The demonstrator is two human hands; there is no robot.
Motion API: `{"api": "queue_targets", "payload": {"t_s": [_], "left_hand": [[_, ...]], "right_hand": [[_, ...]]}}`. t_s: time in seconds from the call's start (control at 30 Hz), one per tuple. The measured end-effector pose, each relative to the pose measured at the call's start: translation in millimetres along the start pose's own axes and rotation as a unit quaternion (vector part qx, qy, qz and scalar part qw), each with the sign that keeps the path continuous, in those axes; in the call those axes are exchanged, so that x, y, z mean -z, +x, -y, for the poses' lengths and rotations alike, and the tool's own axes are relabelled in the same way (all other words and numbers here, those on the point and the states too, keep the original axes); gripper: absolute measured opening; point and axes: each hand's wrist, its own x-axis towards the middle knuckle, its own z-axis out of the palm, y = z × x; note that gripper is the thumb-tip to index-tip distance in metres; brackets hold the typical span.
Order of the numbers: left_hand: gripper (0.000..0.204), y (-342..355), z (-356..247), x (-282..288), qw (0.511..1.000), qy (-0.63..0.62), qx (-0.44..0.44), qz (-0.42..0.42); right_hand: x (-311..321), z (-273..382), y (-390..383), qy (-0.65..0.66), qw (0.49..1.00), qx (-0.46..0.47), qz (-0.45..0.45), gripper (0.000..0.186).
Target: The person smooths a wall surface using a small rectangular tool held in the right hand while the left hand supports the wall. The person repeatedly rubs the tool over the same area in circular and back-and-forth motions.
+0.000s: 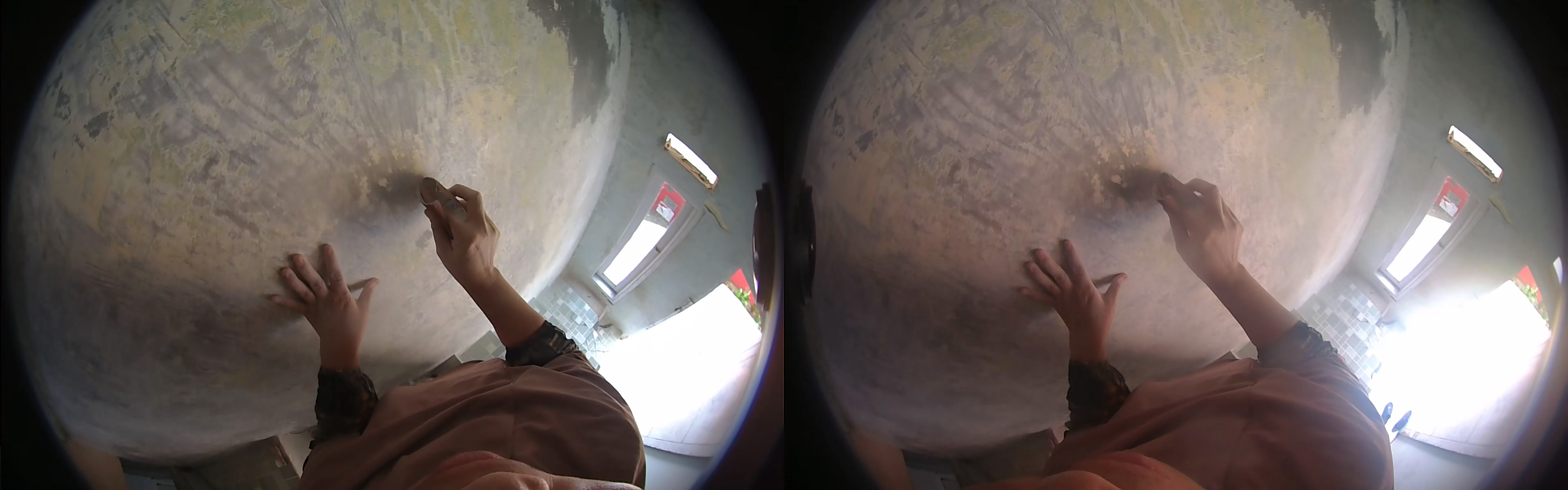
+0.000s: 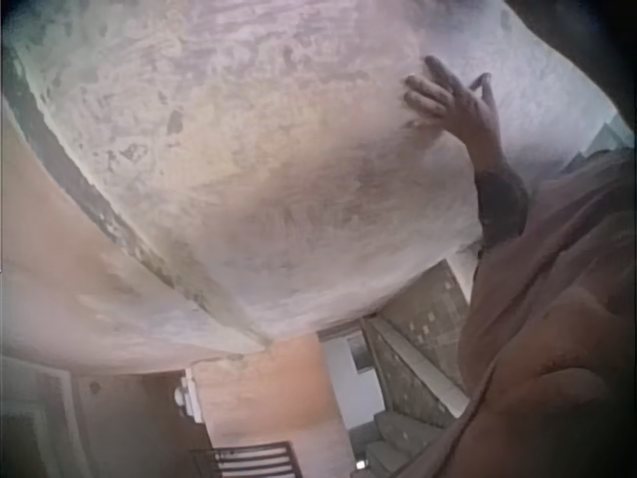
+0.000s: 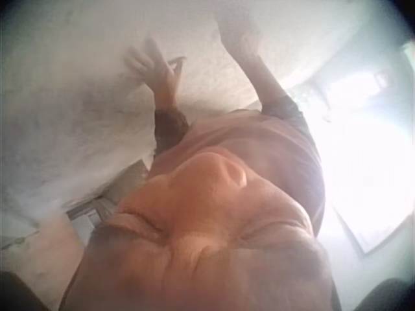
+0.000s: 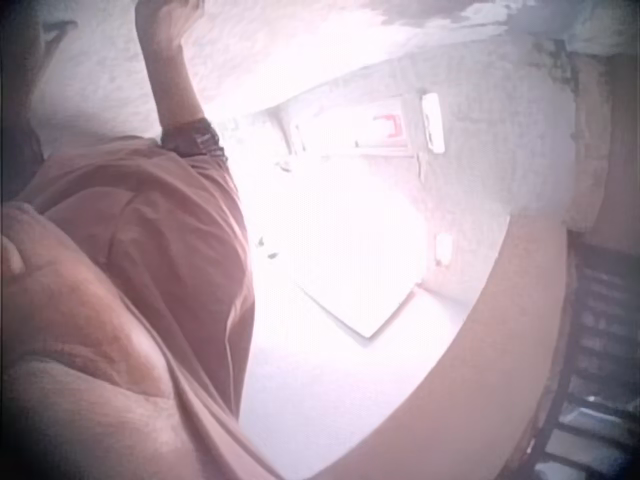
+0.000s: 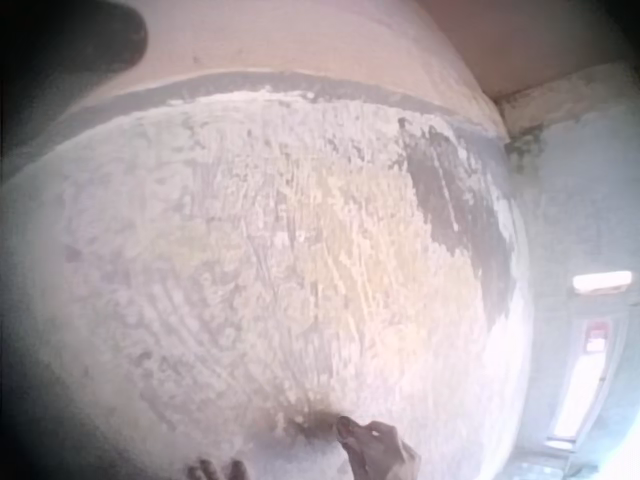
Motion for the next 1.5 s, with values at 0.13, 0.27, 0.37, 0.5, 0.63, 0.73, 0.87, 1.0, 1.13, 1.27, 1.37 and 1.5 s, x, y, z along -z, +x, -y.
{"api": "queue_targets", "payload": {"t_s": [0.13,0.27,0.37,0.5,0.63,0.73,0.87,1.0,1.13,1.27,1.37,1.5], "left_hand": [[0.123,-3,1,5,1.0,0.003,0.002,0.001],[0.113,-5,2,9,1.0,0.002,0.009,0.003],[0.123,-7,4,14,1.0,0.01,0.0,0.002],[0.108,-7,6,18,0.999,0.01,0.025,0.036],[0.098,-11,9,27,0.995,0.007,0.052,0.085],[0.096,-10,10,29,0.997,0.006,0.038,0.069],[0.123,-12,13,31,0.999,0.036,-0.014,0.003],[0.091,-25,22,29,0.999,-0.004,-0.034,0.001],[0.068,-44,44,29,0.982,-0.183,-0.023,-0.047],[0.059,-45,54,33,0.986,-0.136,-0.064,-0.07],[0.059,-25,40,38,0.989,-0.049,-0.108,-0.09],[0.049,18,6,44,0.988,0.019,-0.114,-0.101]], "right_hand": [[-4,1,6,-0.01,1.0,-0.001,0.002,0.025],[1,3,7,-0.004,1.0,0.026,-0.011,0.026],[5,6,8,0.008,1.0,0.019,0.001,0.025],[2,8,16,0.011,1.0,0.017,-0.018,0.024],[6,16,23,0.008,1.0,0.0,-0.005,0.024],[12,21,22,0.017,0.998,0.04,-0.04,0.024],[12,23,25,0.009,1.0,0.002,-0.012,0.021],[13,24,29,0.016,0.999,0.009,-0.026,0.018],[20,31,32,0.022,0.998,0.041,-0.038,0.018],[19,34,37,0.001,1.0,0.003,-0.028,0.019],[13,34,37,-0.001,0.999,0.007,-0.054,0.019],[10,37,31,0.004,0.998,0.014,-0.056,0.016]]}}
